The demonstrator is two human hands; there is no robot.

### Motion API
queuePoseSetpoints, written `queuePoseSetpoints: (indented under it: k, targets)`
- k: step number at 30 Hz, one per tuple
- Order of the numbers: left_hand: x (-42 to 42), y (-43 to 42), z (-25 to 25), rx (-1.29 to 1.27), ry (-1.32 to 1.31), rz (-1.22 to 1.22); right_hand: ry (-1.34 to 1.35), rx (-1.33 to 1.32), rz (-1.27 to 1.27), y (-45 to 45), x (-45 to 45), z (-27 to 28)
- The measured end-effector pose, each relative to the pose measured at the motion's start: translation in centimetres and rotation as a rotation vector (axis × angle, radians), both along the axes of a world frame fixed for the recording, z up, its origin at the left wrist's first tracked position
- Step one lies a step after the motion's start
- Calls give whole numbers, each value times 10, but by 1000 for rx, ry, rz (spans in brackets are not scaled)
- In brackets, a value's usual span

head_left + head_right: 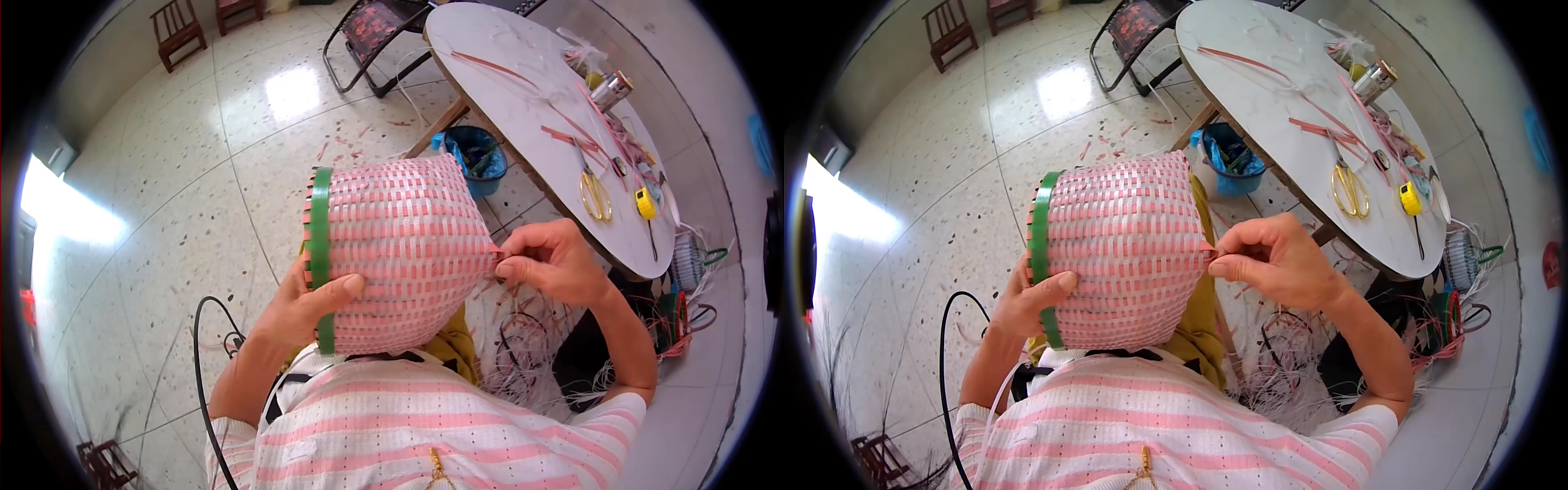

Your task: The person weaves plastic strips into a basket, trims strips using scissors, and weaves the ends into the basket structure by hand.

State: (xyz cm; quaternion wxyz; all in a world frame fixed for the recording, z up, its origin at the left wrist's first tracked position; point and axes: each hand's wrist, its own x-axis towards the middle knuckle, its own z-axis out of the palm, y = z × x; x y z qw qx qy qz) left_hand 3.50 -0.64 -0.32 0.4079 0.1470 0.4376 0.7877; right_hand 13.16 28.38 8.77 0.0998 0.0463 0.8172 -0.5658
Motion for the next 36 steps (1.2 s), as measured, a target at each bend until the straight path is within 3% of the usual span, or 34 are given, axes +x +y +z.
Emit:
queuePoseSetpoints:
  k: [4,26,28,36]
  targets:
    - [1,0,0,-31,-5,1,149,82,58,4,3,-2]
    - [0,-1,-5,17,23,-12,-18,-56,20,-1,4,-4]
    - [1,-1,-7,12,27,-22,141,102,105,2,3,-2]
    - [2,-6,-8,-43,49,-33,150,59,71,-4,7,-6]
